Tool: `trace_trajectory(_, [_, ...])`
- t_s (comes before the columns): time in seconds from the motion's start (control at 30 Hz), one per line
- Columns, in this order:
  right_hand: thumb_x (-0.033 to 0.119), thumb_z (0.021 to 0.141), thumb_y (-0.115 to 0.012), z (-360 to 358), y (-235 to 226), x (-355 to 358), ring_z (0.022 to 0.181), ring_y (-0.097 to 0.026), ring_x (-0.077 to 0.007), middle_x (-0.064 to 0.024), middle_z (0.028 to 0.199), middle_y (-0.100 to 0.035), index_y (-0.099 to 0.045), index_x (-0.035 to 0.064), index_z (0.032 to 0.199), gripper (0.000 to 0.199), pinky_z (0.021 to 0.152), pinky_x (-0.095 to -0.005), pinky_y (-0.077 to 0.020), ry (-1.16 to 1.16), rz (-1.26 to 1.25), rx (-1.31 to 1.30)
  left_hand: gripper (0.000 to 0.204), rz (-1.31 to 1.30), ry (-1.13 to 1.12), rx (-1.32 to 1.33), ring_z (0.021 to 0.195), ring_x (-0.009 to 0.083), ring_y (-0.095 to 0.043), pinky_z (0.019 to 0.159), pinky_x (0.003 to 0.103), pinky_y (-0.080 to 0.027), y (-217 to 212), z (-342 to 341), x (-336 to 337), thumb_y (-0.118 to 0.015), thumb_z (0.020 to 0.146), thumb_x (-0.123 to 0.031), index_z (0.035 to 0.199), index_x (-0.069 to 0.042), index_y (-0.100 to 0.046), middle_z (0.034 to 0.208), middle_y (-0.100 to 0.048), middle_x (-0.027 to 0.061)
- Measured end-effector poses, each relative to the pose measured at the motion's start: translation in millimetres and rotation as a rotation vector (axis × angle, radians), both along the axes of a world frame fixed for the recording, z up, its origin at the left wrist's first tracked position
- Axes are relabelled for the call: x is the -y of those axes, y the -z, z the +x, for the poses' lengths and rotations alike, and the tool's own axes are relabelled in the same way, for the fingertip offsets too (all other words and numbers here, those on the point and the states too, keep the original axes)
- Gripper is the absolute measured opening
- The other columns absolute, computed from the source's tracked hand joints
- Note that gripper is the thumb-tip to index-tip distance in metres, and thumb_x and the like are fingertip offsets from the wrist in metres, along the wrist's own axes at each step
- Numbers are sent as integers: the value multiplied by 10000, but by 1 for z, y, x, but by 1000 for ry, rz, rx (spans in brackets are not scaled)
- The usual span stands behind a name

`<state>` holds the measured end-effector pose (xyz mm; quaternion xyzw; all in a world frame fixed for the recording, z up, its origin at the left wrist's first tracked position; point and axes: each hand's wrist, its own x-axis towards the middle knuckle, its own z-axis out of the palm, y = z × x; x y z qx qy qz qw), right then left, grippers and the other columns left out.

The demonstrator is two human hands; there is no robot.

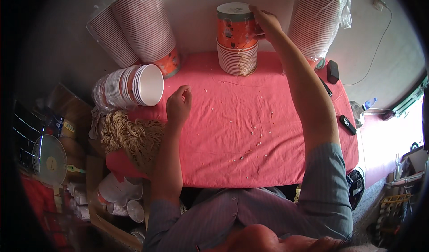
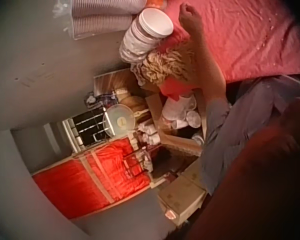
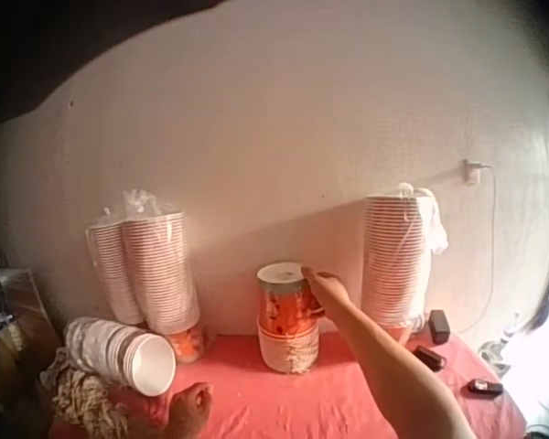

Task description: Threading a thin string or wire through holes in paper cups for packaging or assembly.

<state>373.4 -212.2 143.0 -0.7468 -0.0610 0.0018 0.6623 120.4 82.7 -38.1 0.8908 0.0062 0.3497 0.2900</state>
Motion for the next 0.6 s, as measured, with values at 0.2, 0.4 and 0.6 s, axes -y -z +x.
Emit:
trace_trajectory(0.2, [645, 969, -668, -2, 2, -1, 671, -729, -248, -142, 1005, -749, -685, 63, 1356, 699, 624, -428, -652, 28, -43, 32, 217, -4, -7, -11, 808, 376, -758, 744, 465, -599, 0, 1, 0, -686, 1058, -226, 1146, -41, -757, 960, -782, 205])
trace_trajectory(0.4, [699, 959, -660, 6, 7, -3, 777, -729, -259, -129, 1033, -732, -698, 92, 1341, 718, 691, -463, -646, 20, -92, 23, 218, 10, -37, -53, 828, 373, -762, 764, 462, -603, -4, -4, 0, -679, 1054, -221, 1150, -45, -764, 982, -787, 200])
trace_trajectory(0.6, [750, 964, -651, 14, 4, 11, 1005, -739, -321, -143, 1140, -750, -714, 151, 1382, 733, 795, -521, -623, 178, -421, 254, 204, -127, -379, 314, 918, 359, -774, 821, 451, -603, -27, -3, -47, -666, 1054, -168, 1193, -61, -770, 1039, -792, 185])
